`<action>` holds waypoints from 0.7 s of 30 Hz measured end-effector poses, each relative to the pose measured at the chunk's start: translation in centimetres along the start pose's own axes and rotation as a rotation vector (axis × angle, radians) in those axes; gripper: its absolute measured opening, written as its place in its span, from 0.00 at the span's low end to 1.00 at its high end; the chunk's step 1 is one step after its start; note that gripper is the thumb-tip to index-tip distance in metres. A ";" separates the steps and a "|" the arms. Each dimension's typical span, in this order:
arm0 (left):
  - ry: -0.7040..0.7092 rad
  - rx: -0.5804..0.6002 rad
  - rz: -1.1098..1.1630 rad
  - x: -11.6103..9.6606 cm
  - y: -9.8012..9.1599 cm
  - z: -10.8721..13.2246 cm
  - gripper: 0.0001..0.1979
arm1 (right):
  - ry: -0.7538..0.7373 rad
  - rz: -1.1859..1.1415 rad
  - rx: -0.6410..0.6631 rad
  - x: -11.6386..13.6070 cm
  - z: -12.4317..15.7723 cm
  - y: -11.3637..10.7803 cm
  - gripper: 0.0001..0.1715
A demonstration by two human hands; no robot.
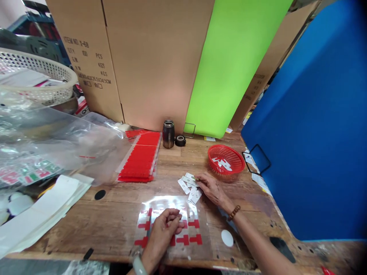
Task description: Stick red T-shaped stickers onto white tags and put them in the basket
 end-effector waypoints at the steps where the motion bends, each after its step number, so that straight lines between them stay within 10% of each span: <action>1: -0.001 0.002 -0.004 0.0 0.0 0.0 0.19 | -0.007 0.011 0.032 0.1 0.3 0.2 0.14; 15: -0.017 0.013 -0.063 -0.2 0.1 0.1 0.21 | -0.005 0.078 0.158 1.0 2.9 1.0 0.10; 21: -0.047 0.004 -0.005 -0.3 0.3 0.5 0.20 | -0.134 0.104 -0.018 4.9 5.2 -0.5 0.09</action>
Point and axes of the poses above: each hand's wrist, its own z-axis away from the middle knuckle, its own y-axis out of the palm, x = y × z, the point moved 9 cm from there along -z, towards the middle knuckle, and after that the axes turned 2 degrees about x, right-handed, at the moved point
